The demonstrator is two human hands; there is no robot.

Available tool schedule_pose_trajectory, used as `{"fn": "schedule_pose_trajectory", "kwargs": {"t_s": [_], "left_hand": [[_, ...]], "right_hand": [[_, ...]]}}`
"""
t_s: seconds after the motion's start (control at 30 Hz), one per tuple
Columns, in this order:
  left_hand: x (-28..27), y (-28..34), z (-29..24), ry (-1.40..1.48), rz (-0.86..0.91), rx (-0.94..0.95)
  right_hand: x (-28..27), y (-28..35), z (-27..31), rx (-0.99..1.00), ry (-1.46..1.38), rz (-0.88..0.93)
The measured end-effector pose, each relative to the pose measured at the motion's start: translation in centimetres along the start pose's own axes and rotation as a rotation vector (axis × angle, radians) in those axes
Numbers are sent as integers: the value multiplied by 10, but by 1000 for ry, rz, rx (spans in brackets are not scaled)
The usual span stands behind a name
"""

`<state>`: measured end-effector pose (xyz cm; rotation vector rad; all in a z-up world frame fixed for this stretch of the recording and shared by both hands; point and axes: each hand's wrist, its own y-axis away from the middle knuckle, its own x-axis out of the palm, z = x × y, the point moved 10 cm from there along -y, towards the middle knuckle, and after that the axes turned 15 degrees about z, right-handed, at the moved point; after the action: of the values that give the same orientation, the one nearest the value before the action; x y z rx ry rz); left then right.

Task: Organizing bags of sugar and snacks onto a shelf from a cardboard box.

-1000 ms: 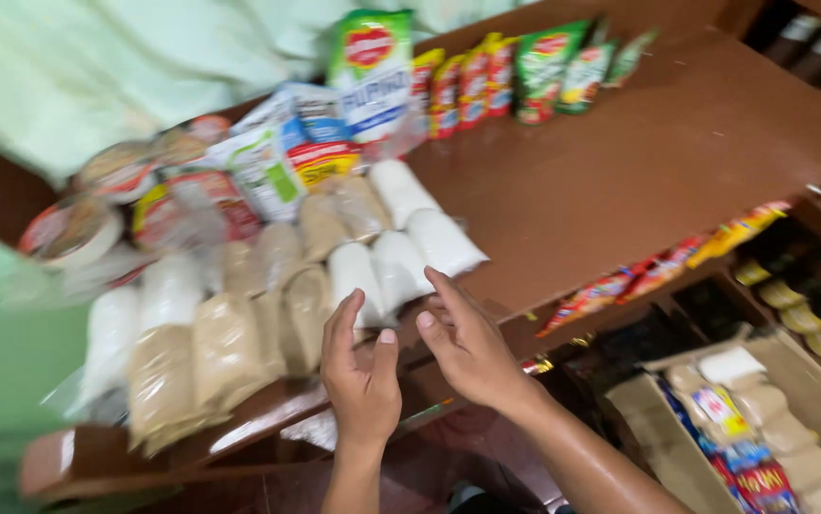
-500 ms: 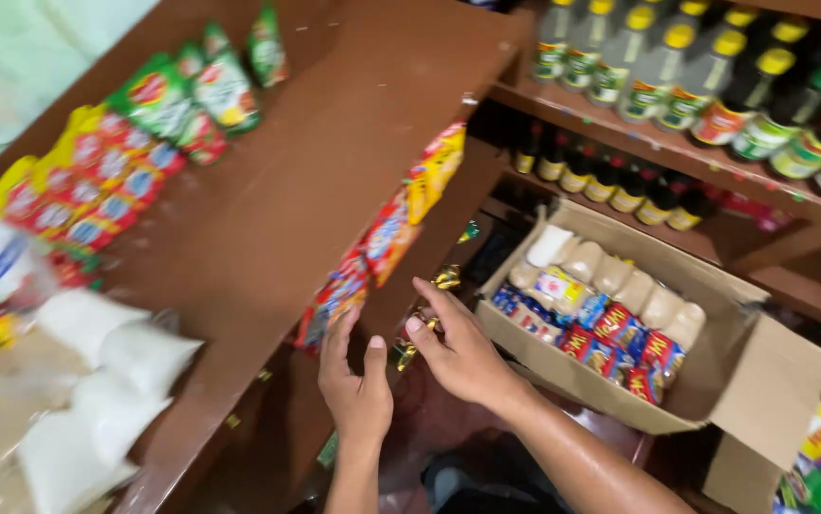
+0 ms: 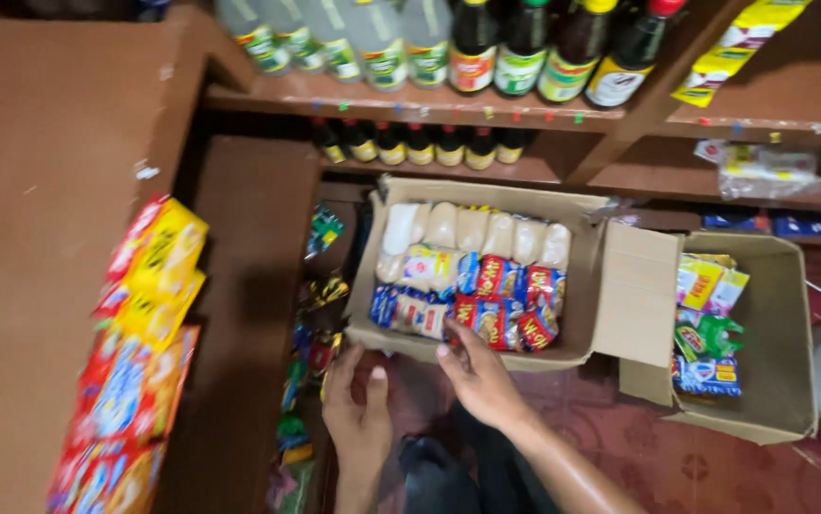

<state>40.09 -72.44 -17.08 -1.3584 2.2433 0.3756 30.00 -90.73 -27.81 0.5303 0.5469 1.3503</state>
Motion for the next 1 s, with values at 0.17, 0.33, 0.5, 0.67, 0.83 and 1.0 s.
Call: {"fn": "schedule_pose_trajectory", "kwargs": {"t_s": [0.17,0.33,0.5,0.67,0.83,1.0], "left_hand": [[97,-28,74,75,138,-68],[167,-39,161,38,206,-143],[221,-58,256,149,231,-252],[267,-79,369,231,282,-321],[297,-107,462,-1,427,-509],[279,-156,433,-126,432,-682]], "right_hand": [[-49,-57,-112,-139,-234,-123],[-66,-98,-202,-38,-290,-204],[-69,-156,-251,-67,-328,-251],[-69,-231,-262,-54,-139,-269],[-39,-321,-287,-87,-222,-180],[-4,-407,-327,-7,-412,-79]]}}
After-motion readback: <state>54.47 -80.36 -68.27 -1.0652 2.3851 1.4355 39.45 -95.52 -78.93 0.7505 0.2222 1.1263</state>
